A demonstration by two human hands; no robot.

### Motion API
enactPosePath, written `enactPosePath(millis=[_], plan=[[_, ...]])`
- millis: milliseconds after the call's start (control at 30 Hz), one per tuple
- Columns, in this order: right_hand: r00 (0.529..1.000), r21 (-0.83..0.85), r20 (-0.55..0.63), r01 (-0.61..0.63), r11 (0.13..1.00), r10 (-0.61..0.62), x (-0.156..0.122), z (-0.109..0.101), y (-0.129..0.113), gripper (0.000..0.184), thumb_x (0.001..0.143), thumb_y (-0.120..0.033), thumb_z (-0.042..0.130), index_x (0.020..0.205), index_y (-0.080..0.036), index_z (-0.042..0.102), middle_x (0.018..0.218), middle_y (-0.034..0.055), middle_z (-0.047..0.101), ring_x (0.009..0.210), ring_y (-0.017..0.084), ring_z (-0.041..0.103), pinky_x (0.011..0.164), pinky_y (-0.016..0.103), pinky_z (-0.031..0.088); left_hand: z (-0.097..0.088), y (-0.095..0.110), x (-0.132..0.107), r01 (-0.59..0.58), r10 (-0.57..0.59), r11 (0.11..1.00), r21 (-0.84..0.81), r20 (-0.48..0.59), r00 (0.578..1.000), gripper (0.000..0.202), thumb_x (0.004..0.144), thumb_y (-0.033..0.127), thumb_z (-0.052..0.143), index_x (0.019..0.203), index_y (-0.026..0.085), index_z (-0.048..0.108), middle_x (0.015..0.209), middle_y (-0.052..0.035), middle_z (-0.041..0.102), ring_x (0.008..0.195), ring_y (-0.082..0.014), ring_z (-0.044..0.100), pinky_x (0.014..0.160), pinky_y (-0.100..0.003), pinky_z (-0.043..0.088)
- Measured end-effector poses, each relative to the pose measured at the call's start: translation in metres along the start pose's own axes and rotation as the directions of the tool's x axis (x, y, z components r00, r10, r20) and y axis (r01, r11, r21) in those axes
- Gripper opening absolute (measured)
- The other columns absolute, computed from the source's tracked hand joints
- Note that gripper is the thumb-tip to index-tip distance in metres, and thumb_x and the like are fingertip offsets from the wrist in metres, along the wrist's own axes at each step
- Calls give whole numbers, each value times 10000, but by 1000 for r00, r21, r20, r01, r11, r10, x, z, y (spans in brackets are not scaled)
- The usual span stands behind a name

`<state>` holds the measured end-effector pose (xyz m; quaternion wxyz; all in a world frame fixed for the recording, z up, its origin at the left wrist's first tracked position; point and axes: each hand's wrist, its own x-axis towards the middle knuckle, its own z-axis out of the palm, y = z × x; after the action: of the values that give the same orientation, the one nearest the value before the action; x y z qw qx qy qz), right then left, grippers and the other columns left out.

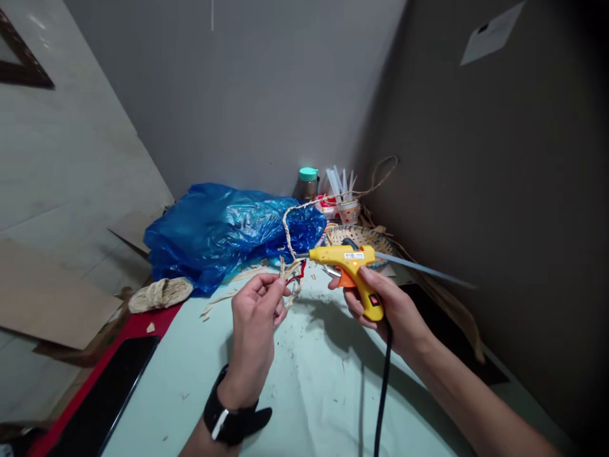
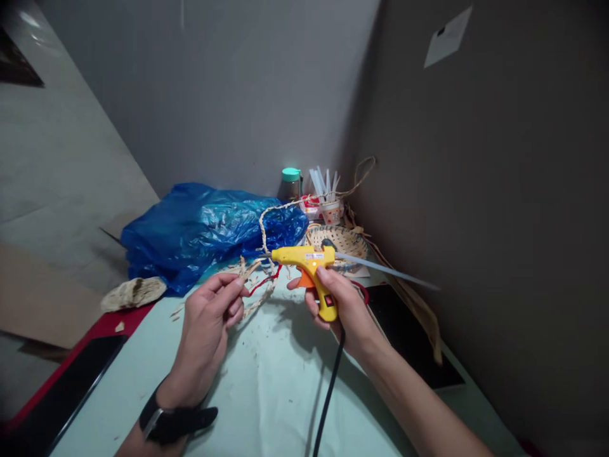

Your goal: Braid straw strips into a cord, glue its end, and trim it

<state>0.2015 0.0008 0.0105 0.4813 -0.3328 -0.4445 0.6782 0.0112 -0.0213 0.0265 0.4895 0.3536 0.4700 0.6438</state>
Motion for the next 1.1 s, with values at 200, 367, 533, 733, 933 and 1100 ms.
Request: enactPosePath(millis=[200,367,533,733,933,1100], plan=[[985,24,-134,-107,994,109,-17,-7,12,327,915,-434,511,958,-149,665,712,47,633,480,80,434,379,158,360,-5,5,-2,-21,21,1000,-9,29,999,185,728,282,730,756,159,595,596,56,551,429,-27,326,402,-160,237],[965,-134,-109,-252,958,238,-26,-13,27,398,910,-462,506,872,-103,675,718,88,676,449,78,487,417,186,408,-4,10,-6,9,-13,999,42,95,995,176,724,270,724,774,139,617,618,18,606,440,-36,376,404,-159,234],[942,-399,-94,-332,855,322,-25,-18,30,528,940,-521,412,791,-87,673,632,92,672,431,96,546,427,197,428,-3,11,-7,19,-32,997,81,161,986,150,740,260,708,786,139,632,612,13,612,444,-42,369,405,-165,218],[981,-764,-169,-192,616,96,-36,-27,11,417,879,-479,555,617,-158,608,579,57,581,569,174,569,534,271,415,-1,7,-8,54,-87,990,129,265,960,116,770,246,687,765,137,649,606,6,608,453,-43,328,432,-181,213],[996,-832,22,66,551,-86,-30,-10,-9,302,910,-431,562,1085,-201,649,884,53,666,802,191,594,729,301,438,1,4,-14,118,-176,978,171,376,910,112,784,248,677,766,140,657,596,1,605,458,-48,315,442,-201,178],[957,-590,225,283,757,-183,-11,1,-3,358,893,-367,615,1212,-210,579,1010,43,637,904,182,610,786,291,490,2,-2,-10,190,-246,967,172,411,878,105,764,229,675,742,128,656,563,5,595,445,-38,315,436,-197,167]])
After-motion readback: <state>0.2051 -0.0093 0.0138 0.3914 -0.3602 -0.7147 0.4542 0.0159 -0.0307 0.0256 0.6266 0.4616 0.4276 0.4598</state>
